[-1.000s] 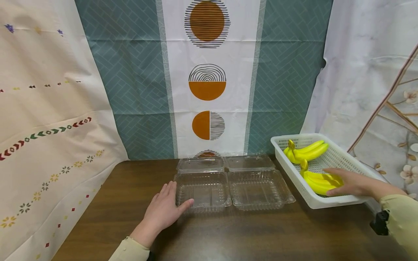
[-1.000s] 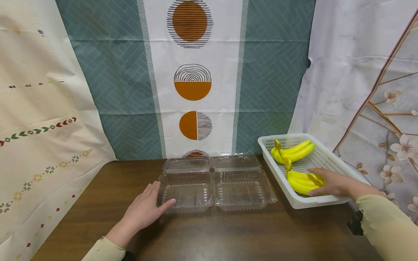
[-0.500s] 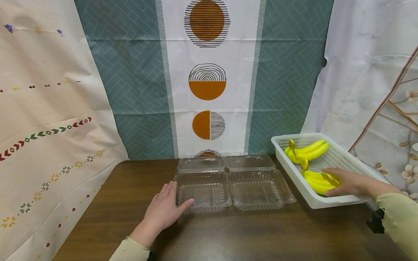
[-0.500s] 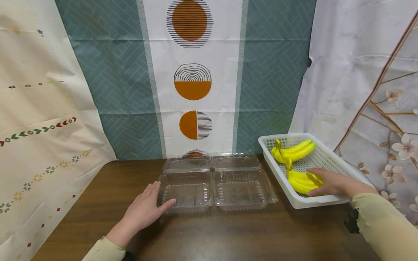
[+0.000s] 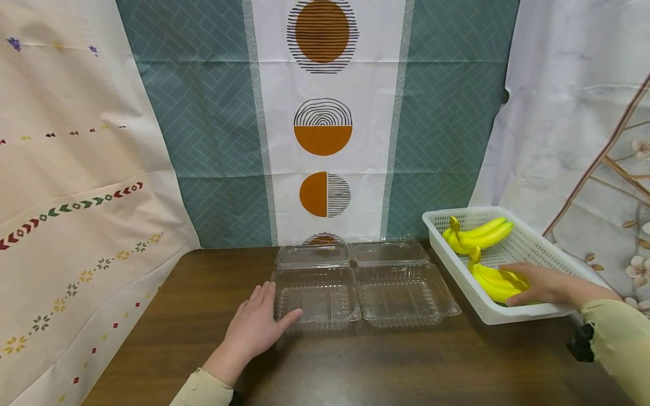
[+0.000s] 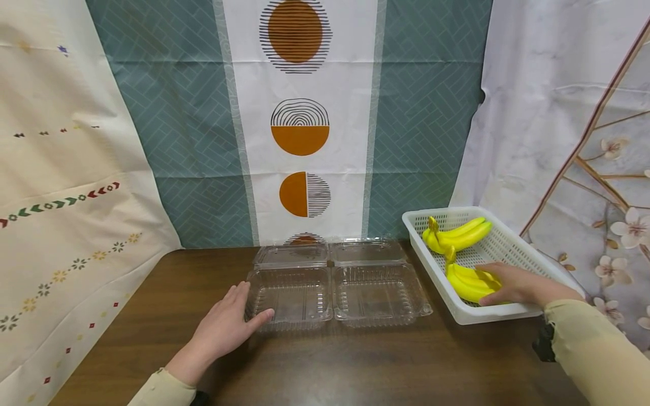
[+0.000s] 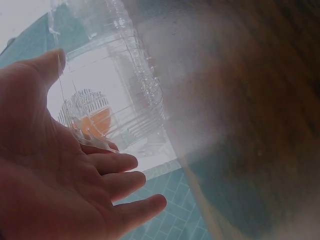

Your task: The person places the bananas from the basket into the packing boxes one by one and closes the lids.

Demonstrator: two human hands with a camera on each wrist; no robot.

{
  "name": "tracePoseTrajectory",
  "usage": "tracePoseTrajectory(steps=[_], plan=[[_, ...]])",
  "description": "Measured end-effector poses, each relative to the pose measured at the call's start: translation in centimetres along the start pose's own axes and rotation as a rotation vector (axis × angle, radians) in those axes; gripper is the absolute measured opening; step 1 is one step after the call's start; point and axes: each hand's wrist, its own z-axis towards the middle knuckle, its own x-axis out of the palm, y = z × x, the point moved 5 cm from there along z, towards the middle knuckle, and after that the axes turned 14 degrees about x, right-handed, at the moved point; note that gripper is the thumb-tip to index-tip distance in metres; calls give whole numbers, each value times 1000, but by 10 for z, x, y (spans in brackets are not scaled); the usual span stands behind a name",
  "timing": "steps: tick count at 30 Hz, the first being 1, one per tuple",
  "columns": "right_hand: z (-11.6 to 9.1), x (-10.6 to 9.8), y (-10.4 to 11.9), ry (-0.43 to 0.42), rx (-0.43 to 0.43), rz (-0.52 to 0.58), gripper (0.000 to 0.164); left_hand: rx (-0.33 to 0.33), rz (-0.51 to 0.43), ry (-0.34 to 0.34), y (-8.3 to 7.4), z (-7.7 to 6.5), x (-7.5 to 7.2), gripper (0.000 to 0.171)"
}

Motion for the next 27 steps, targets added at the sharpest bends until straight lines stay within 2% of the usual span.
tracePoseTrajectory(steps=[12,27], plan=[[1,1,1,-3,-25,-31,100,6,-5,0,-1,-1,-1,111],[4,5,5,-27,-47,-55,97,4,-10,1,-1,-2,-2,110]])
